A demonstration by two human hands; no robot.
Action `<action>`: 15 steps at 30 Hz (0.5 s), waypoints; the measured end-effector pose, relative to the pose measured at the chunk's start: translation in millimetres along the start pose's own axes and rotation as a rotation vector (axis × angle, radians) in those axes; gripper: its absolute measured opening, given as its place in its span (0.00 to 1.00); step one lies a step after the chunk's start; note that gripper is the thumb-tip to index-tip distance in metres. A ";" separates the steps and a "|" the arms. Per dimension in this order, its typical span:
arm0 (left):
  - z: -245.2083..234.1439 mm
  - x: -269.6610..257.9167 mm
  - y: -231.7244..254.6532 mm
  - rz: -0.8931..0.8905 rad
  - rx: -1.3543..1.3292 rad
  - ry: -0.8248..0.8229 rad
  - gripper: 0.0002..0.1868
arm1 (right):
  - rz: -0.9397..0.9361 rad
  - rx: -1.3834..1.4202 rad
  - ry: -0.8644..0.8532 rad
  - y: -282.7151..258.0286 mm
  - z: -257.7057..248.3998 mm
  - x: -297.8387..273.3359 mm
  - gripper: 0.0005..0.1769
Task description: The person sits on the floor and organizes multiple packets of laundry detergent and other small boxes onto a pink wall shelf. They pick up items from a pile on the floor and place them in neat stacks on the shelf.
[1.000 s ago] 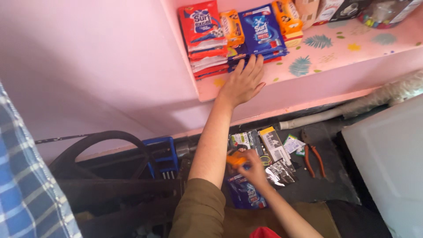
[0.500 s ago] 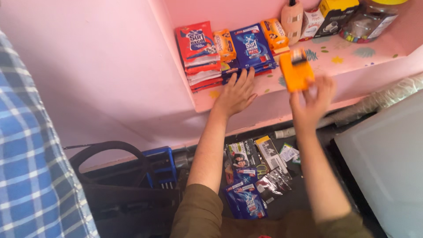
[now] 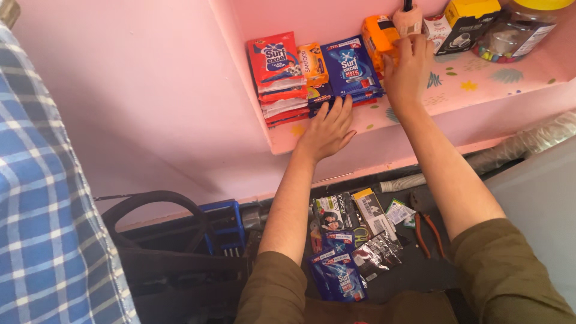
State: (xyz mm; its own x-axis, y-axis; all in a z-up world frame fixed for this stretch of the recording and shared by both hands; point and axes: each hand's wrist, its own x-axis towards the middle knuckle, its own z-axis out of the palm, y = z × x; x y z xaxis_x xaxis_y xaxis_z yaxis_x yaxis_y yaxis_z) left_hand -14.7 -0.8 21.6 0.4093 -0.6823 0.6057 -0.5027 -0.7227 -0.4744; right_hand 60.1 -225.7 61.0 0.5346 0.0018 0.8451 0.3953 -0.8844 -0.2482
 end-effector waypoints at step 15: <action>1.2 1.3 1.5 -0.005 -0.015 -0.003 0.30 | 0.096 0.098 0.022 7.7 -8.1 23.0 0.18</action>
State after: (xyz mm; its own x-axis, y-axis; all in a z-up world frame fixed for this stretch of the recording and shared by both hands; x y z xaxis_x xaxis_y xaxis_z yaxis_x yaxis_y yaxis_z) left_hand -14.0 -2.9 20.9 0.4140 -0.6787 0.6066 -0.5115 -0.7247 -0.4617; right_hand 69.3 -236.2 82.3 0.5574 -0.0920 0.8251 0.4148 -0.8300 -0.3727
